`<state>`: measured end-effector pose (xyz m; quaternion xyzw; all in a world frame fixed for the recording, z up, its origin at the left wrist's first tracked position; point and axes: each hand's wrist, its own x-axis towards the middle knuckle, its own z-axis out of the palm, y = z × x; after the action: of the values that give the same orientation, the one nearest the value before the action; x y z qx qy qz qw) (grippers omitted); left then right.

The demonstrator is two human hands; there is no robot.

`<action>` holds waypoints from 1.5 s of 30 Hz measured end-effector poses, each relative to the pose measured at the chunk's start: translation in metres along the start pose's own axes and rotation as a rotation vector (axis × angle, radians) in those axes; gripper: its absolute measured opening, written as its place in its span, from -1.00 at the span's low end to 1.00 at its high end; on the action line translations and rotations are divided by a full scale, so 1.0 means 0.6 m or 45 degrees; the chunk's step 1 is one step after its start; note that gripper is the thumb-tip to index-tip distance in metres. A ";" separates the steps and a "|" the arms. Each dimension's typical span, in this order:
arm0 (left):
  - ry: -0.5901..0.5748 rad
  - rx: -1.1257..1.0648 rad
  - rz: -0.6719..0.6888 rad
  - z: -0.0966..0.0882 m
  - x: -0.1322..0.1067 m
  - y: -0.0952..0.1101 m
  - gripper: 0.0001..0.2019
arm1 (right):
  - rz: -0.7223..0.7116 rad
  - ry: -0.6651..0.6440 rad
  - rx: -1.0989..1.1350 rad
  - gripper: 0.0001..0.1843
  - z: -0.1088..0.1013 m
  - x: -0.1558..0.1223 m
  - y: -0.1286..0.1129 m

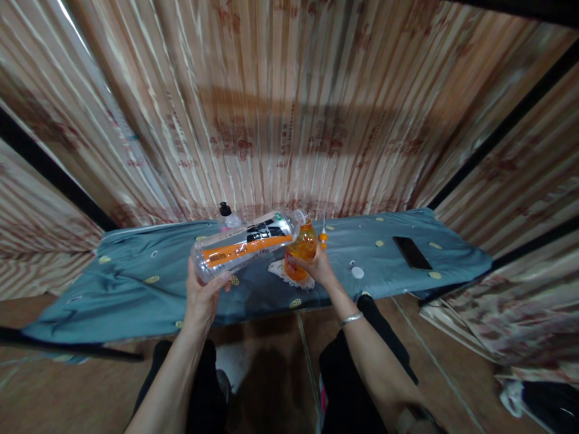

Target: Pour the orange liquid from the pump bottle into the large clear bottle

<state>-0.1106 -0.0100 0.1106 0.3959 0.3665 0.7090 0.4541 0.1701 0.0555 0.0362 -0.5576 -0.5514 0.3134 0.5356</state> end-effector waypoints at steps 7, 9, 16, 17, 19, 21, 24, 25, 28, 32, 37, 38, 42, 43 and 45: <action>0.000 0.003 -0.003 -0.005 0.001 -0.005 -0.28 | 0.032 0.012 -0.012 -0.21 0.000 0.001 -0.005; 0.004 -0.004 0.003 -0.004 0.001 -0.005 -0.24 | 0.023 0.002 0.013 -0.20 0.000 0.000 -0.005; 0.016 -0.013 0.017 -0.002 0.003 -0.005 -0.20 | 0.038 -0.004 -0.003 -0.17 -0.003 -0.001 -0.010; 0.018 -0.010 0.014 -0.002 0.003 -0.005 -0.20 | 0.038 -0.004 0.001 -0.17 -0.003 -0.001 -0.012; 0.013 -0.003 0.012 -0.003 0.003 -0.005 -0.22 | 0.024 -0.001 0.015 -0.19 -0.002 -0.001 -0.015; 0.010 0.001 0.006 -0.003 0.003 -0.005 -0.25 | 0.006 0.000 0.031 -0.21 -0.001 -0.001 -0.017; 0.012 0.004 -0.002 -0.004 0.003 -0.006 -0.28 | -0.010 0.000 0.039 -0.20 0.000 -0.002 -0.019; 0.013 0.006 -0.001 -0.005 0.003 -0.006 -0.29 | -0.007 0.002 0.038 -0.19 0.001 -0.002 -0.019; 0.013 0.012 0.003 -0.006 0.002 -0.008 -0.31 | 0.013 0.017 0.018 -0.18 0.001 -0.002 -0.022; 0.000 0.010 0.000 -0.006 0.002 -0.008 -0.30 | 0.002 0.019 -0.017 -0.21 -0.002 -0.004 -0.028; 0.021 0.002 -0.008 -0.002 0.002 -0.006 -0.26 | 0.024 0.010 -0.017 -0.21 -0.004 -0.005 -0.028; 0.034 -0.003 -0.011 -0.001 0.002 -0.005 -0.26 | 0.030 0.008 -0.017 -0.21 -0.004 -0.005 -0.027; 0.047 -0.011 -0.008 0.003 0.001 -0.004 -0.25 | 0.055 0.007 -0.019 -0.20 -0.003 -0.004 -0.021; 0.041 -0.012 -0.005 0.003 0.000 -0.003 -0.25 | 0.054 0.008 -0.019 -0.20 -0.003 -0.004 -0.019; 0.020 -0.012 0.005 0.003 -0.001 -0.001 -0.28 | 0.036 0.012 -0.020 -0.20 -0.003 -0.005 -0.016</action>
<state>-0.1086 -0.0098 0.1104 0.3887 0.3659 0.7149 0.4516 0.1687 0.0506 0.0453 -0.5711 -0.5433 0.3139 0.5292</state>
